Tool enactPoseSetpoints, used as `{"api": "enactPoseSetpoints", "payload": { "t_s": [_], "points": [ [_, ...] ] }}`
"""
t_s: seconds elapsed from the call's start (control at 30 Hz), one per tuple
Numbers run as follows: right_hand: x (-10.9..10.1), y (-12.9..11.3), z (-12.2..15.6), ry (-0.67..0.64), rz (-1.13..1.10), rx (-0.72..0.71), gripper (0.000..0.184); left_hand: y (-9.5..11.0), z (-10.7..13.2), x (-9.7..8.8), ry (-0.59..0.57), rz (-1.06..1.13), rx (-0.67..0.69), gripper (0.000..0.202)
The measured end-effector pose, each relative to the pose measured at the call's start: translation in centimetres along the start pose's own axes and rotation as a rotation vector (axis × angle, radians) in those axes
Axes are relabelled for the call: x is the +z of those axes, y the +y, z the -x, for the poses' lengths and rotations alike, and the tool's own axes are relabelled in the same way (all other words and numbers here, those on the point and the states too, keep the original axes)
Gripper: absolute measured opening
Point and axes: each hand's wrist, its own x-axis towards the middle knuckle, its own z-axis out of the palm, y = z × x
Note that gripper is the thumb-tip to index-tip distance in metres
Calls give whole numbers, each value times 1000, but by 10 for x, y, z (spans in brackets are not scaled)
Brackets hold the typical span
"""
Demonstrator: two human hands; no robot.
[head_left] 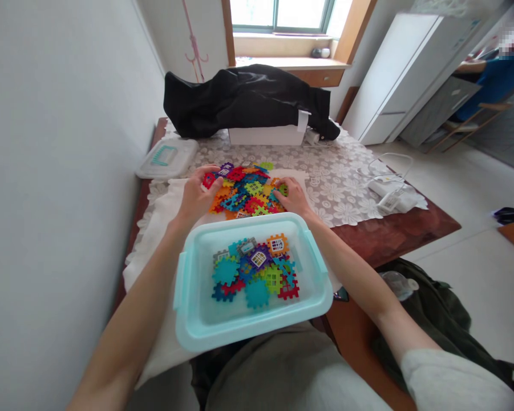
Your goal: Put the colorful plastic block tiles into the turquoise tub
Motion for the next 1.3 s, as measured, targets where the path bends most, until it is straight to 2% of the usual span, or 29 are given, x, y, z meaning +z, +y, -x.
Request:
{"api": "enactPoseSetpoints", "payload": {
  "t_s": [0.07, 0.13, 0.2, 0.33, 0.53, 0.73, 0.93, 1.13, 1.3],
  "points": [
    [0, 0, 0, 2, -2, -11, 27, -23, 6, 7, 58, -143, 27, 60],
    [1, 0, 0, -2, 10, -11, 39, -39, 14, 11, 33, -208, 1, 70],
    [2, 1, 0, -10, 33, -3, 46, -48, 19, 14, -19, -227, -37, 77],
    [5, 2, 0, -51, 65, 15, 46, -57, 23, 17, -104, -268, -74, 84],
    [3, 2, 0, -41, 53, 29, 32, -54, 22, 14, -85, -308, -56, 54],
    [1, -2, 1, -14, 27, 36, 27, -45, 24, 13, -78, -295, -85, 39],
    [0, -2, 1, 26, 10, 28, 34, -42, 25, 15, -46, -301, -78, 38],
    [2, -3, 3, -65, 64, 42, 48, -39, 27, 14, -73, -308, -45, 46],
    [1, -4, 4, -69, 74, 33, 46, -38, 30, 14, -114, -336, 26, 55]
  ]
}}
